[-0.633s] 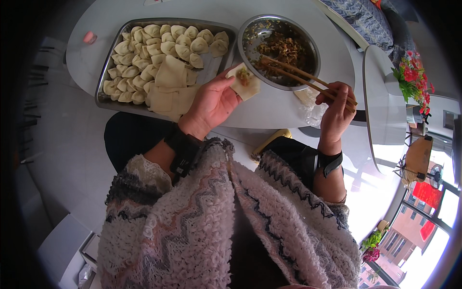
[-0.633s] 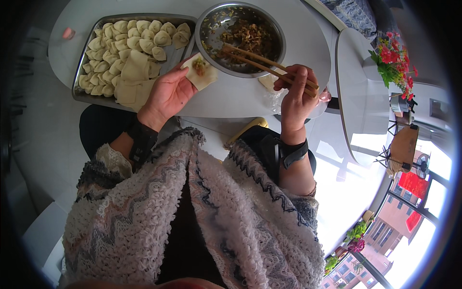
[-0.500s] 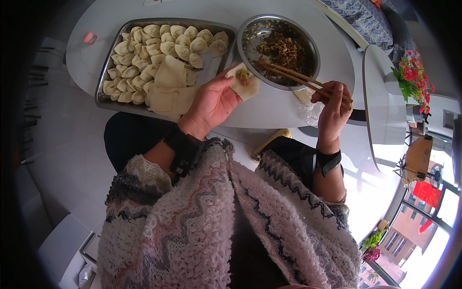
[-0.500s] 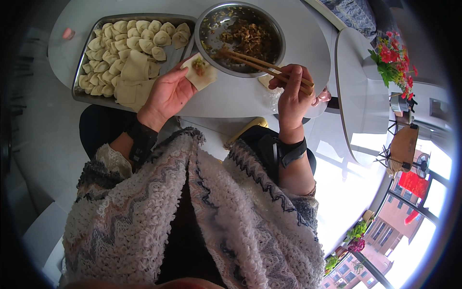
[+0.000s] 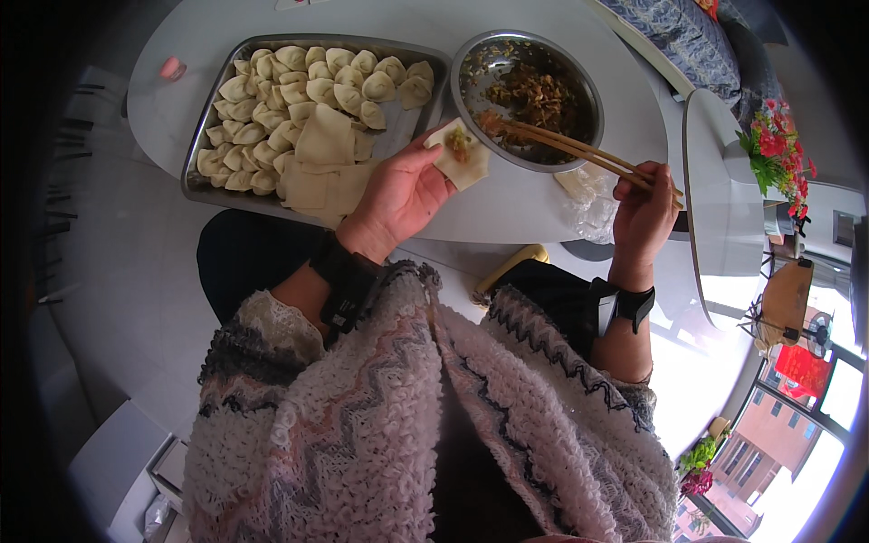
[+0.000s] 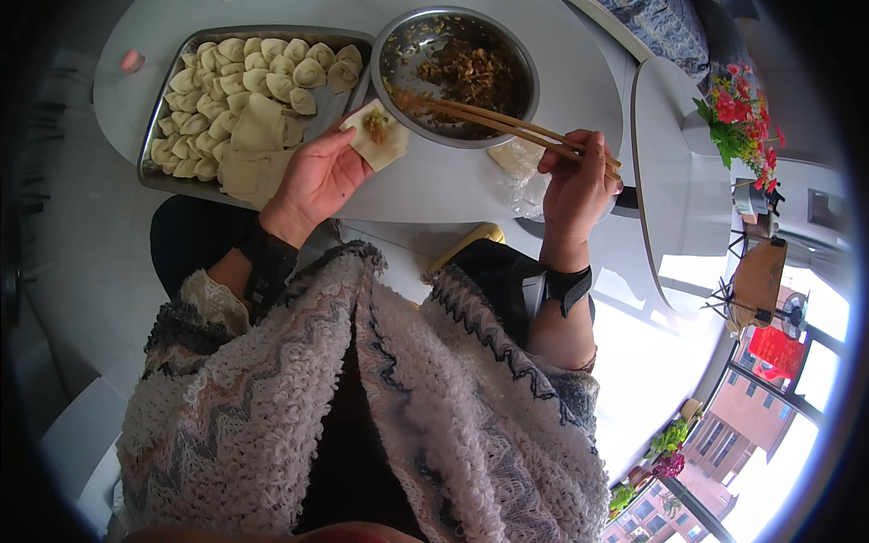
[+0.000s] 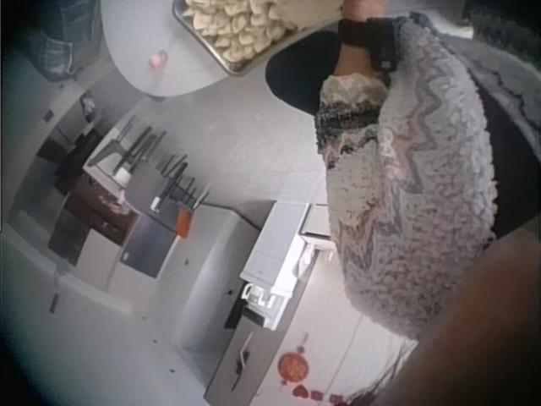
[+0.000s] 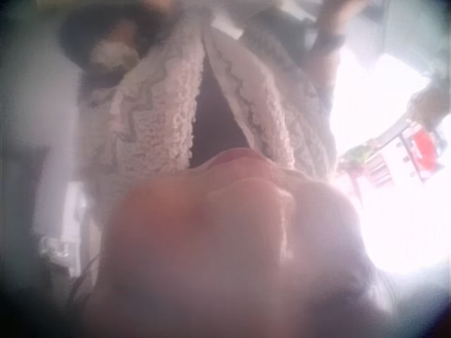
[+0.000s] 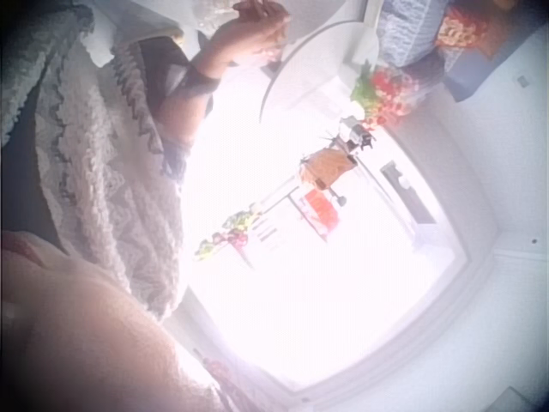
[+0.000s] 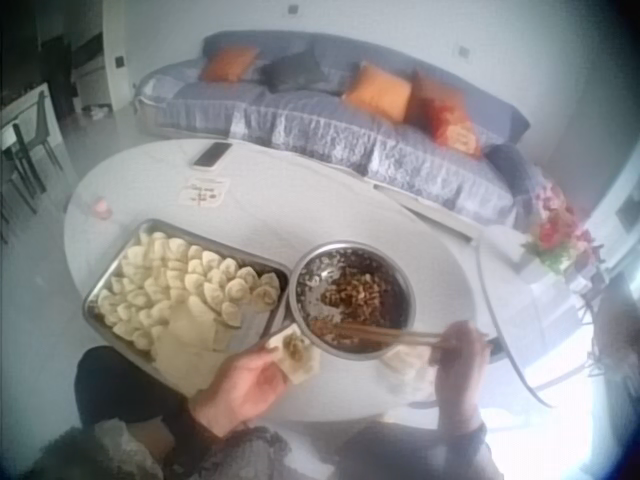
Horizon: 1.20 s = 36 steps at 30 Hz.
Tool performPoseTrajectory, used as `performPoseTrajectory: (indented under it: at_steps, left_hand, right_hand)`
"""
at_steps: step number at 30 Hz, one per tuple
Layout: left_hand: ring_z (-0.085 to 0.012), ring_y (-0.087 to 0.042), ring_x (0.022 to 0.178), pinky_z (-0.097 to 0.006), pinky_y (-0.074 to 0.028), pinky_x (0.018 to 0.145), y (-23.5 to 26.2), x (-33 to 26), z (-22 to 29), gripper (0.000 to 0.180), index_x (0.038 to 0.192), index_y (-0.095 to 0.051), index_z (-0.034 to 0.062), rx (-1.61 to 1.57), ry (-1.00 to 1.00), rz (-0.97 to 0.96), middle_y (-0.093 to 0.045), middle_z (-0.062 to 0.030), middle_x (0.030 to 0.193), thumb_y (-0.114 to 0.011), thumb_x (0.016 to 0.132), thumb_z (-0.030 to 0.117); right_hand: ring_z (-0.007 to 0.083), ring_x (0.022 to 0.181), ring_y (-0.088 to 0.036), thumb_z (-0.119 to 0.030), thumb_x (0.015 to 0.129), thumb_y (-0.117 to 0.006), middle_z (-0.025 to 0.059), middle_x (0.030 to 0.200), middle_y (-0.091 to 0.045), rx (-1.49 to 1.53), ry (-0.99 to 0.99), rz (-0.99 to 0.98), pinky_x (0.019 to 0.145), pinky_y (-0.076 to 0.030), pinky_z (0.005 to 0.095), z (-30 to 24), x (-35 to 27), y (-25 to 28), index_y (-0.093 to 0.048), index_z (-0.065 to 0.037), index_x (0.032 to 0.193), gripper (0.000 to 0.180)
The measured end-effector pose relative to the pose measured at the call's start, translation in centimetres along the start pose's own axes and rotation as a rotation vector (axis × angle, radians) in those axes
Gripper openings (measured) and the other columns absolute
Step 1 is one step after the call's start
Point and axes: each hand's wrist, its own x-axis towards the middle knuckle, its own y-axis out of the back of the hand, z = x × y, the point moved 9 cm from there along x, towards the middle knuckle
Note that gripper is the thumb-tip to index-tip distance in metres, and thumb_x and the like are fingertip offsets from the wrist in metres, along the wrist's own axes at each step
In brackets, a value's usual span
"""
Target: The person repeatedly picks up square dumpling wrappers, places filling in the center using chopsticks, and folds the wrappers into dumplings. The finished dumplings are placed on a metal tray.
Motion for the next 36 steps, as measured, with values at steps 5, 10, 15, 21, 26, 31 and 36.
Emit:
performPoseTrajectory:
  at_steps: [5, 10, 15, 21, 26, 31, 36]
  left_hand:
    - [-0.0273, -0.048, 0.121, -0.041, -0.039, 0.105, 0.1, 0.0, 0.0, 0.037, 0.13, -0.038, -0.0027, 0.013, 0.001, 0.004, -0.047, -0.0158, 0.129, -0.038, 0.095, 0.009]
    - [-0.027, -0.048, 0.12, -0.04, -0.039, 0.104, 0.2, 0.0, -0.1, 0.038, 0.129, -0.037, -0.0044, 0.0, 0.006, -0.005, -0.048, -0.0158, 0.129, -0.038, 0.096, 0.013]
    - [-0.0268, -0.049, 0.119, -0.039, -0.04, 0.104, 0.2, -0.1, -0.1, 0.04, 0.128, -0.037, -0.0074, -0.002, 0.018, -0.006, -0.048, -0.0169, 0.128, -0.038, 0.097, 0.018]
    - [-0.0264, -0.05, 0.117, -0.038, -0.041, 0.103, -0.1, -0.6, 0.1, 0.041, 0.128, -0.037, -0.0088, 0.022, 0.012, 0.029, -0.049, -0.0175, 0.125, -0.037, 0.097, 0.019]
    - [-0.0263, -0.049, 0.118, -0.039, -0.041, 0.103, -0.3, -1.1, 0.3, 0.041, 0.127, -0.036, -0.0101, 0.016, 0.007, 0.067, -0.048, -0.0185, 0.125, -0.035, 0.098, 0.018]
    - [-0.0268, -0.049, 0.118, -0.039, -0.04, 0.104, -0.7, -1.3, 0.4, 0.042, 0.128, -0.035, -0.0108, 0.011, 0.017, -0.002, -0.047, -0.0194, 0.127, -0.034, 0.098, 0.018]
    - [-0.0289, -0.047, 0.12, -0.04, -0.04, 0.105, -0.7, -1.3, 0.4, 0.043, 0.129, -0.033, -0.0113, 0.023, 0.022, -0.006, -0.044, -0.0205, 0.129, -0.034, 0.098, 0.018]
  right_hand:
    - [0.0168, 0.049, -0.053, -0.024, 0.098, -0.04, 0.0091, 0.064, -0.054, 0.076, -0.041, 0.092, 0.048, -0.045, 0.0258, 0.4, 0.5, 1.4, -0.056, 0.001, 0.084, 0.033]
    - [0.0167, 0.051, -0.052, -0.024, 0.098, -0.04, 0.0091, 0.063, -0.054, 0.198, -0.123, 0.073, 0.048, -0.042, 0.0262, 1.0, 0.4, 1.3, -0.056, 0.0, 0.083, 0.033]
    - [0.0165, 0.051, -0.051, -0.024, 0.099, -0.038, 0.0095, 0.065, -0.053, 0.163, -0.171, -0.03, 0.047, -0.041, 0.0264, 1.0, -0.3, -0.2, -0.055, 0.0, 0.085, 0.033]
    - [0.0155, 0.049, -0.05, -0.023, 0.099, -0.037, 0.0092, 0.065, -0.052, 0.045, -0.135, -0.118, 0.045, -0.039, 0.024, 0.7, -1.0, -2.2, -0.054, 0.0, 0.087, 0.032]
    - [0.0128, 0.048, -0.046, -0.023, 0.099, -0.038, 0.0074, 0.064, -0.051, 0.045, -0.123, -0.101, 0.044, -0.035, 0.0219, -0.2, -0.7, -1.8, -0.054, 0.0, 0.084, 0.032]
    - [0.0113, 0.047, -0.043, -0.023, 0.098, -0.039, 0.0055, 0.061, -0.049, 0.084, -0.154, -0.083, 0.043, -0.033, 0.0219, 0.1, -0.6, -1.5, -0.055, -0.001, 0.084, 0.031]
    - [0.0112, 0.046, -0.041, -0.025, 0.098, -0.041, 0.0054, 0.061, -0.049, 0.133, -0.134, -0.034, 0.043, -0.034, 0.0217, -0.4, -0.3, -0.9, -0.055, -0.001, 0.083, 0.031]
